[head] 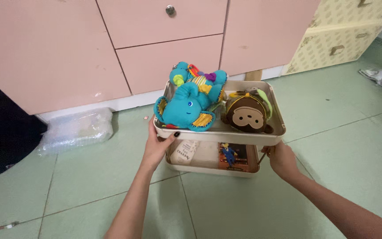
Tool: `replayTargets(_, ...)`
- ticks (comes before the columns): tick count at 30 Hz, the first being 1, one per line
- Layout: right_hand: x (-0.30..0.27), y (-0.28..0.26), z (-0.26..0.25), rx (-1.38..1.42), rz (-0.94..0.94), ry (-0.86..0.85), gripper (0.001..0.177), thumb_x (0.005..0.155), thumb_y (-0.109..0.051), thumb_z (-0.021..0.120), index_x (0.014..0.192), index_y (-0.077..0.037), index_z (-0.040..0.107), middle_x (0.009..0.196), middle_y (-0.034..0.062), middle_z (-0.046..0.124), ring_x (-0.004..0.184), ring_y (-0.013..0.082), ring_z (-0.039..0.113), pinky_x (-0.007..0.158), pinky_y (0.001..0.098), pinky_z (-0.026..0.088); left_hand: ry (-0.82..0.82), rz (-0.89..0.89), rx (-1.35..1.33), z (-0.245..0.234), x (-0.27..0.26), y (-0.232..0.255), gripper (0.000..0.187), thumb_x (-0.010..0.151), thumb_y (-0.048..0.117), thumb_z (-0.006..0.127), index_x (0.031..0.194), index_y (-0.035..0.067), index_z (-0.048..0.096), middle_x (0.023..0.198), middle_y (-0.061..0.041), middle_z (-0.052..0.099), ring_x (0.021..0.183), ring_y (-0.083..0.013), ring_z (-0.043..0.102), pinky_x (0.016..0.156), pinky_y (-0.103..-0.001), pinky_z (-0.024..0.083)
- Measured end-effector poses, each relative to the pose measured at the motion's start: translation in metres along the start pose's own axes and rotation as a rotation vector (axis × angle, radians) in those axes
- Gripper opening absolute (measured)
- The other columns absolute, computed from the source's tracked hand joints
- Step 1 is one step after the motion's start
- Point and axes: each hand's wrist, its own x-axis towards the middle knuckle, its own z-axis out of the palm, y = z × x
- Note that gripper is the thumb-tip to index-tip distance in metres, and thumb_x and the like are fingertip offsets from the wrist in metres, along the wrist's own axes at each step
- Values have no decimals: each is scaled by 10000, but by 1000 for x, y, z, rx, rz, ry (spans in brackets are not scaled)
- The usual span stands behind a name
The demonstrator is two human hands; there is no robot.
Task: The person assembles a two-tier plastic storage rack by inserting metal rods into side panels, then places the plastic trays onto the frame. They load stuffed toys, a small box, and a bottle onto the shelves and adjust the rack's position.
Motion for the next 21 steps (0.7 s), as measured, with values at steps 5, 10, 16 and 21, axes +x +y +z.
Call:
replayTargets(5,5,-18,-29,93,-137,60,208,1020,-134,426,1038,14,572,806,140,748,716,275,732,654,427,582,110,-6,170,4,-4,33,873,807,288,813,1521,120,340,1375,-136,595,1207,-243,644,951,-391,568)
replayTargets(10,29,-48,-52,-23,-24,-45,361,1108,-248,324,972,-19,569,736,130,744,632,267,717,623,415,582,185,-118,315,3,10,74,852,784,519,807,1431,94,449,1118,-97,727,994,-194,732,819,-295,565)
replayTargets(16,62,-66,-68,64,-72,-133,284,1047,-195,390,929,-4,565,683,128,732,584,259,712,558,390,564,208,-324,375,2,39,98,938,719,594,764,1426,85,417,837,-100,642,617,-161,574,506,-311,452)
replayTargets(21,74,-68,-70,96,-77,-141,290,1046,-194,398,917,7,563,676,149,720,573,259,702,537,393,562,198,-329,389,5,53,101,915,709,636,746,1362,58,468,833,-63,639,617,-153,587,497,-308,473)
